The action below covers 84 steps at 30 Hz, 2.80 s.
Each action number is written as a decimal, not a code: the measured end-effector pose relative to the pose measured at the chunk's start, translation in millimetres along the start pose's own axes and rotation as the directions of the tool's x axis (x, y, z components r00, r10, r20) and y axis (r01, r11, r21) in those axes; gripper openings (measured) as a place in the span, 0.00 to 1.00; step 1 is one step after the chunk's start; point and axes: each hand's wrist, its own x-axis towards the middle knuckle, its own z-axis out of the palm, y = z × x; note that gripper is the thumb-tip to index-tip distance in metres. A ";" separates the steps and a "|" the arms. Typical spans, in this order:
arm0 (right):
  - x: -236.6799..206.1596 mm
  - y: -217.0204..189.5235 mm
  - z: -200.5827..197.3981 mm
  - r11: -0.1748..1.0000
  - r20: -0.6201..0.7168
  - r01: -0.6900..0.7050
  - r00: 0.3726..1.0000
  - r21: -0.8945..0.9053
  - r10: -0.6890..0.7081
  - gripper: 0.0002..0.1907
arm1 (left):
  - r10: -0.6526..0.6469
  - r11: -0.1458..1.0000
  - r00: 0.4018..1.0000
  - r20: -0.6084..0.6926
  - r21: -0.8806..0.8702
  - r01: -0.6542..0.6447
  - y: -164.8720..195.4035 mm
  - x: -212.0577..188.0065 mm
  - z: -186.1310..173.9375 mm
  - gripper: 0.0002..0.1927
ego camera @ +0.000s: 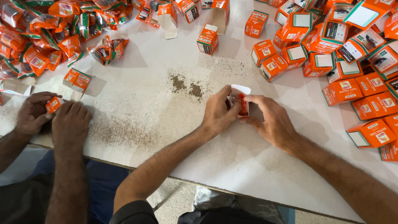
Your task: The person picks up small orange cartons and wrapped product packets from a large pile on the table, opens a carton, places a wrapped packet inside, folds the carton flaps closed, and tosses the finished box onto a growing pile of packed boxes, repeating this cycle continuously.
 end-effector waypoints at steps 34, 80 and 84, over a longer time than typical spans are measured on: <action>-6.1 1.6 2.3 0.991 0.028 0.080 0.997 -0.111 -0.077 0.29 | 0.630 0.765 0.774 0.067 0.116 -0.633 -10.2 -20.8 -18.2 0.13; 15.4 3.6 10.0 0.981 0.089 -0.174 0.982 0.089 0.166 0.38 | -0.030 0.576 0.941 -0.337 0.764 0.292 -177.2 119.9 -250.4 0.32; 12.5 6.1 7.5 0.987 0.096 -0.122 0.989 0.109 0.112 0.35 | 0.117 0.734 0.975 -0.189 0.678 0.043 -133.7 89.3 -196.6 0.40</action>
